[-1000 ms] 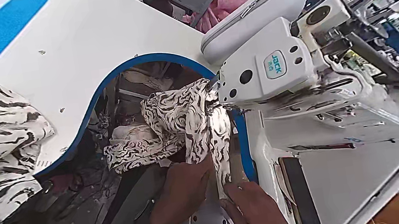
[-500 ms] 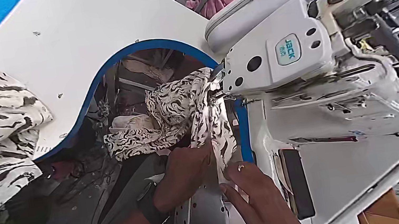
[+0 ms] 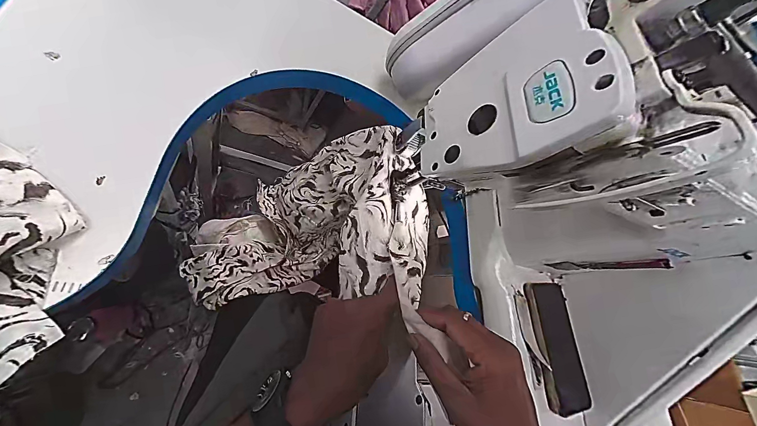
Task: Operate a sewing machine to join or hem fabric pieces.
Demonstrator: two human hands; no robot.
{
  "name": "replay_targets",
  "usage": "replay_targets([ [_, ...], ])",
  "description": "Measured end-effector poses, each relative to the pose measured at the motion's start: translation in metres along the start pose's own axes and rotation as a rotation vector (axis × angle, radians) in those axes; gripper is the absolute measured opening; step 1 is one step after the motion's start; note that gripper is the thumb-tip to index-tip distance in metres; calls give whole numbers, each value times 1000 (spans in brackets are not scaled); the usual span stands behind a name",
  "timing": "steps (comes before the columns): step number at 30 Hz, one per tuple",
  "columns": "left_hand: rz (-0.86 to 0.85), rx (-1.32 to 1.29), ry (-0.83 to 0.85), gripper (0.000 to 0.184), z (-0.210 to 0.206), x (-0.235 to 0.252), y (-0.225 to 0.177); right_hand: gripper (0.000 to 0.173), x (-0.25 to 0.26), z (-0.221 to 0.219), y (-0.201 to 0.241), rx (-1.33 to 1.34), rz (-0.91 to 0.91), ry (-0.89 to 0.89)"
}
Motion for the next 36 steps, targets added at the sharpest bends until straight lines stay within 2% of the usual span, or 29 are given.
replay_targets([
  [2, -18, -8, -49, 32, -3, -1, 3, 22, 0, 3, 0, 221, -94, -10],
  [4, -22, -44, -88, 35, -4, 2, 5, 18, -1, 6, 4, 332, -107, -45],
  [6, -25, -74, -88, 31, -5, 7, 6, 14, -3, 3, 5, 232, 15, -103],
  [9, -16, -136, -69, 27, -7, 17, 9, 17, -1, -8, 5, -129, 260, -232],
  [11, -2, -176, -50, 23, -7, 20, 11, 14, 2, -17, 1, -265, 346, -290],
  [14, 10, -219, -72, 20, -6, 16, 9, 10, 10, -30, -12, -275, 375, -342],
  [17, -51, -195, -236, 20, -17, 13, 10, 14, 14, -42, -20, -186, 378, -419],
  [20, -118, -78, -406, 18, -22, 26, 15, 19, 20, -46, -21, -187, 382, -429],
  [23, -151, 91, -467, 16, -23, 44, 14, 20, 31, -44, -22, -261, 360, -423],
  [27, -141, 264, -415, 15, -23, 62, 13, 21, 45, -46, -24, -316, 266, -373],
  [32, -162, 289, -320, 16, -20, 65, 12, 27, 52, -53, -33, -253, 211, -247],
  [34, -117, 141, -214, 19, 6, 69, 7, 29, 50, -57, -30, -272, 209, -219],
  [36, 19, -79, -135, 28, 41, 93, 10, 30, 50, -60, -26, -341, 191, -206],
])
Point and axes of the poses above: each hand's wrist, its own x-axis towards the middle knuckle, its own z-axis out of the back of the hand, y = z × x, the point moved 2 cm from there along x, towards the middle knuckle, and after that the axes turned 2 degrees about y, right-handed, at the moved point
